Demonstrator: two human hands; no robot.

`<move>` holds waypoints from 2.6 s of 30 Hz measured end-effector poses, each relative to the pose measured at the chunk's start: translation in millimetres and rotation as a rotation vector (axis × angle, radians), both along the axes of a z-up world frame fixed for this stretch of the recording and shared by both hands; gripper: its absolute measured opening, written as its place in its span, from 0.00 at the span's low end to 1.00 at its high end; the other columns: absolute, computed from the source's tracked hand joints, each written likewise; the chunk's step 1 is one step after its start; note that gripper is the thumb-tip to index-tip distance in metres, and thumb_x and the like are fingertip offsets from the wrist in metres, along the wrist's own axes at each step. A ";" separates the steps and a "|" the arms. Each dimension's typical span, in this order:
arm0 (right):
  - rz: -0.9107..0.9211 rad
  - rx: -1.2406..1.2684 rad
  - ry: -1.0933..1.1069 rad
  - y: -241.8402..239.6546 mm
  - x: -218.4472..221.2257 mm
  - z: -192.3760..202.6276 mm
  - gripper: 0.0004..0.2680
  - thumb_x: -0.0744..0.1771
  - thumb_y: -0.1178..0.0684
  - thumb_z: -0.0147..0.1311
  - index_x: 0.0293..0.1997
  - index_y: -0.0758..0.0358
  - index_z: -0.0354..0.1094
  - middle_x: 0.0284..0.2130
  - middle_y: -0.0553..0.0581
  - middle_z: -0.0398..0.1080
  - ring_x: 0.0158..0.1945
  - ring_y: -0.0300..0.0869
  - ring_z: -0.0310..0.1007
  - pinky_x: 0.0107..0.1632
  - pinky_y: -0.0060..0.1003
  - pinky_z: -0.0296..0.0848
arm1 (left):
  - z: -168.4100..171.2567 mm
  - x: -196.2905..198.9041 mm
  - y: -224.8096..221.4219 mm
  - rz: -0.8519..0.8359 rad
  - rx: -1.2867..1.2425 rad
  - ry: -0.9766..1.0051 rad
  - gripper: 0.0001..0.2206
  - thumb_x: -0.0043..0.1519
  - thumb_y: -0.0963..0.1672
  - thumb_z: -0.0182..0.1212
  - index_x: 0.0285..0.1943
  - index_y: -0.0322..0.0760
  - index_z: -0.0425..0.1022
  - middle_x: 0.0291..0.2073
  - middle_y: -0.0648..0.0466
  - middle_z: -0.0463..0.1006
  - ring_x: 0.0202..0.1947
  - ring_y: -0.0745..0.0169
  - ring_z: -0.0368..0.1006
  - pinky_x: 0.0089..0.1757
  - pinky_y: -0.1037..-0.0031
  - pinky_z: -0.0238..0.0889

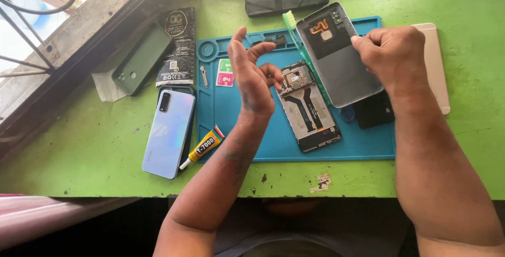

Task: The person removes the back cover of a smartphone, then uses a screwdriver to unscrew and remove the battery and motherboard. The components are placed on a blue mat on the workbench.

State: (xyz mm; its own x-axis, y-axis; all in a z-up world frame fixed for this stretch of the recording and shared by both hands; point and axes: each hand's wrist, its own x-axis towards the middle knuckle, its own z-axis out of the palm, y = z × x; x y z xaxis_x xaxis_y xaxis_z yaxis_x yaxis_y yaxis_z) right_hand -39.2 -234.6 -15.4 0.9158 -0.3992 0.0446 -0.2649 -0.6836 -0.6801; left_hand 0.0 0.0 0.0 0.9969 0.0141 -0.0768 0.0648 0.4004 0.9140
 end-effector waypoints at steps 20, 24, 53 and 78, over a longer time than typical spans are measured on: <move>-0.123 -0.279 0.097 -8.2 11.6 -27.5 0.16 0.69 0.40 0.59 0.22 0.56 0.72 0.14 0.55 0.62 0.23 0.49 0.58 0.24 0.46 0.59 | -9.8 -8.5 -6.0 -0.051 0.398 -0.237 0.16 0.72 0.50 0.42 0.63 0.43 0.66 0.40 0.52 0.74 0.15 0.74 0.61 0.20 0.83 0.61; -0.099 -0.176 -0.049 -26.4 8.0 -35.1 0.15 0.72 0.47 0.63 0.24 0.54 0.72 0.15 0.47 0.67 0.19 0.38 0.64 0.33 0.41 0.73 | -3.8 -11.9 -5.3 -0.064 0.476 -0.213 0.15 0.71 0.49 0.44 0.64 0.45 0.66 0.39 0.52 0.76 0.17 0.73 0.60 0.22 0.80 0.60; -0.333 -0.429 0.021 -81.9 -17.7 -51.5 0.13 0.68 0.44 0.66 0.22 0.48 0.75 0.13 0.45 0.66 0.18 0.41 0.66 0.21 0.41 0.62 | -7.8 -20.1 -9.9 -0.148 0.551 -0.335 0.12 0.71 0.47 0.49 0.62 0.46 0.67 0.38 0.56 0.70 0.17 0.76 0.55 0.20 0.80 0.51; -0.290 -0.171 -0.006 -78.4 -34.3 -18.7 0.14 0.70 0.49 0.57 0.22 0.52 0.75 0.14 0.44 0.70 0.16 0.32 0.66 0.26 0.30 0.69 | -7.9 -31.1 -14.8 -0.103 0.833 -0.523 0.14 0.64 0.50 0.62 0.58 0.51 0.72 0.40 0.64 0.77 0.19 0.78 0.51 0.21 0.82 0.50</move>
